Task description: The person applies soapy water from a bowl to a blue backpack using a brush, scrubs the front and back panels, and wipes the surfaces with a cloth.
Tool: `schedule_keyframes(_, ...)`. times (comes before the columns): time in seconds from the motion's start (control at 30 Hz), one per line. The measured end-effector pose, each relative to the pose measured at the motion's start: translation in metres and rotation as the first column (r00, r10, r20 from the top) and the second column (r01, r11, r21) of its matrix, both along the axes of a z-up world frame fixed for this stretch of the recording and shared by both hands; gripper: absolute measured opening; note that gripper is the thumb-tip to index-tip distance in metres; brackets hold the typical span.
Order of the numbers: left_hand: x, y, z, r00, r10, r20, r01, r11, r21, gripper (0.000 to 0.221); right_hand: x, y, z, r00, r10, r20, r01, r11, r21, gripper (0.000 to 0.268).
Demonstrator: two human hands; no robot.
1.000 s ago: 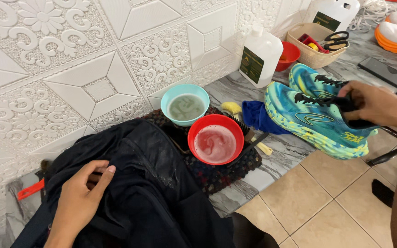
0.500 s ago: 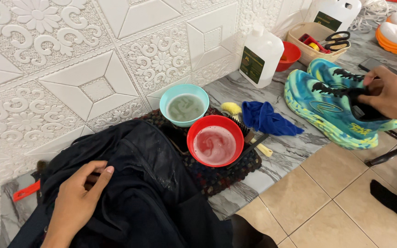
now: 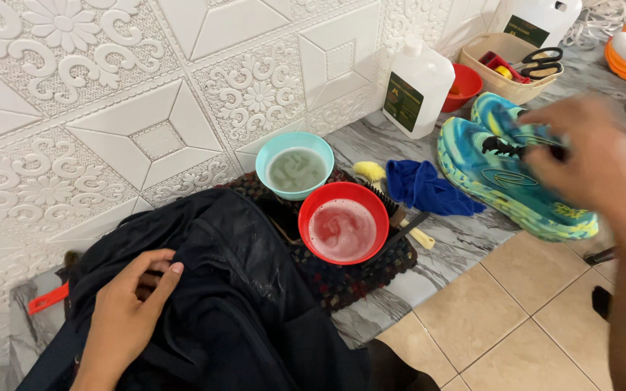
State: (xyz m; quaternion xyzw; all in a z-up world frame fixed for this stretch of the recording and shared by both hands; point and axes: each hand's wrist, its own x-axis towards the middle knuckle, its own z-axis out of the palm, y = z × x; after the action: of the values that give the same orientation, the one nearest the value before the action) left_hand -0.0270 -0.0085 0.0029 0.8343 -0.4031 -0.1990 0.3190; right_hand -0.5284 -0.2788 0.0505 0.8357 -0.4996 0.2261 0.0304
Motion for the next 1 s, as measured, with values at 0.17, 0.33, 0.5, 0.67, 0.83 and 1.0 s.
schedule_keyframes(0.17, -0.007, 0.003, 0.000, 0.999, 0.014, 0.045, -0.013, 1.000, -0.021, 0.029, 0.061, -0.023, -0.076, 0.888, 0.361, -0.286, -0.227, 0.883, 0.411, 0.066)
schedule_keyframes(0.33, 0.014, 0.006, -0.020, 0.985, -0.124, 0.120, 0.140, 0.981, -0.131, 0.029, 0.061, -0.048, -0.083, 0.977, 0.182, -0.108, -0.178, 0.983, 0.050, 0.032)
schedule_keyframes(0.5, 0.018, 0.005, -0.018, 0.995, -0.075, -0.070, 0.068, 0.993, -0.098, 0.026, 0.058, -0.028, -0.028, 0.938, 0.226, 0.263, -0.182, 0.966, -0.182, 0.016)
schedule_keyframes(0.67, 0.021, 0.007, -0.021, 0.988, -0.082, -0.130, 0.077, 0.996, -0.049, 0.026, 0.111, 0.022, 0.007, 0.730, 0.438, 0.524, -0.339, 0.899, -0.279, 0.029)
schedule_keyframes(0.83, 0.028, 0.005, -0.035, 0.912, -0.223, -0.344, 0.136, 0.956, -0.261, 0.018, 0.251, 0.102, 0.020, 0.642, 0.590, 0.490, -0.541, 0.801, -0.257, 0.021)
schedule_keyframes(1.0, 0.047, -0.004, -0.062, 0.915, -0.097, -0.393, -0.021, 0.959, -0.284, 0.029, 0.327, 0.129, -0.084, 0.323, 0.917, 0.233, -0.945, 0.324, 0.035, 0.039)
